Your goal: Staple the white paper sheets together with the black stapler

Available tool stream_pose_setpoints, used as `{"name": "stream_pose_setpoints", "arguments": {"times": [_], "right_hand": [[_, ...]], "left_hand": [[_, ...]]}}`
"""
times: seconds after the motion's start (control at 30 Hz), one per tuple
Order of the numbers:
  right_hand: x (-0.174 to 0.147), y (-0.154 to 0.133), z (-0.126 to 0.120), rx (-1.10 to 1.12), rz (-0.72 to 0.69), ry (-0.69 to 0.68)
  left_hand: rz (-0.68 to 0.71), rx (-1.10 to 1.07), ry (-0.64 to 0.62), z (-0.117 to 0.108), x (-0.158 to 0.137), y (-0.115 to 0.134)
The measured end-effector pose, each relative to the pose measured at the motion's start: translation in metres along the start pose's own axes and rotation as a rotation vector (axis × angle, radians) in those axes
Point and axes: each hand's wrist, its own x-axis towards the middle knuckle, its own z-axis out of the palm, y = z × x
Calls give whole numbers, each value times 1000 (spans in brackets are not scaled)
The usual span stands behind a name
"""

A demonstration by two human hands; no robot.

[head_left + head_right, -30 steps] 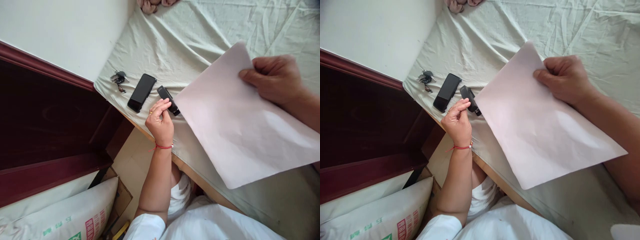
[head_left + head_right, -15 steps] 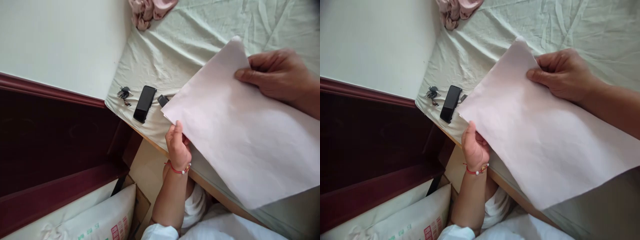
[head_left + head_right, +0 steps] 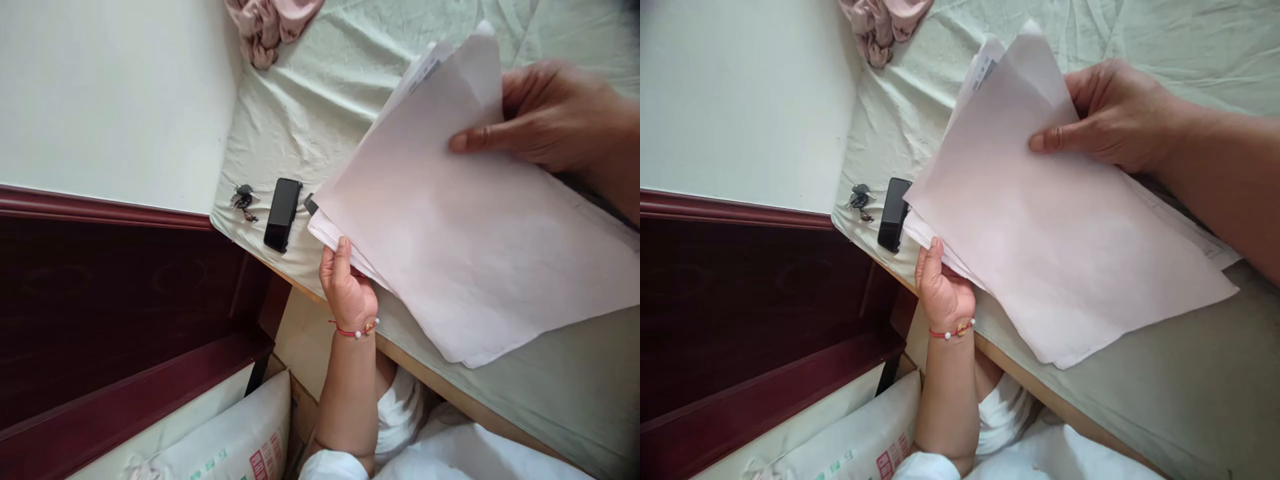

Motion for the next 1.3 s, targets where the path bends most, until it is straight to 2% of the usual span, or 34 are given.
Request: {"name": "stream_pose_setpoints", "arguments": {"times": [0.17, 0.3, 0.43, 0.6, 0.77, 1.0, 1.17, 1.23, 1.3], "right_hand": [[0, -6, 7, 44, 30, 140], [0, -5, 6, 27, 94, 160], [1, -6, 4, 39, 116, 147], [3, -7, 4, -45, 155, 182], [1, -11, 7, -151, 184, 217], [1, -14, 5, -241, 231, 233], [1, -7, 1, -248, 169, 234], [1, -6, 0, -267, 158, 240], [1, -6, 0, -272, 153, 235]], "left_hand": [[37, 3, 41, -4, 2, -4], [103, 13, 38, -1, 2, -2], [96, -36, 47, 1, 2, 0], [81, -35, 173, 1, 4, -1], [74, -59, 206, 4, 3, -1], [64, 12, 316, 6, 1, 1], [126, 65, 446, 4, 1, 3], [144, 69, 414, 4, 0, 3], [153, 65, 297, 4, -1, 2]]}}
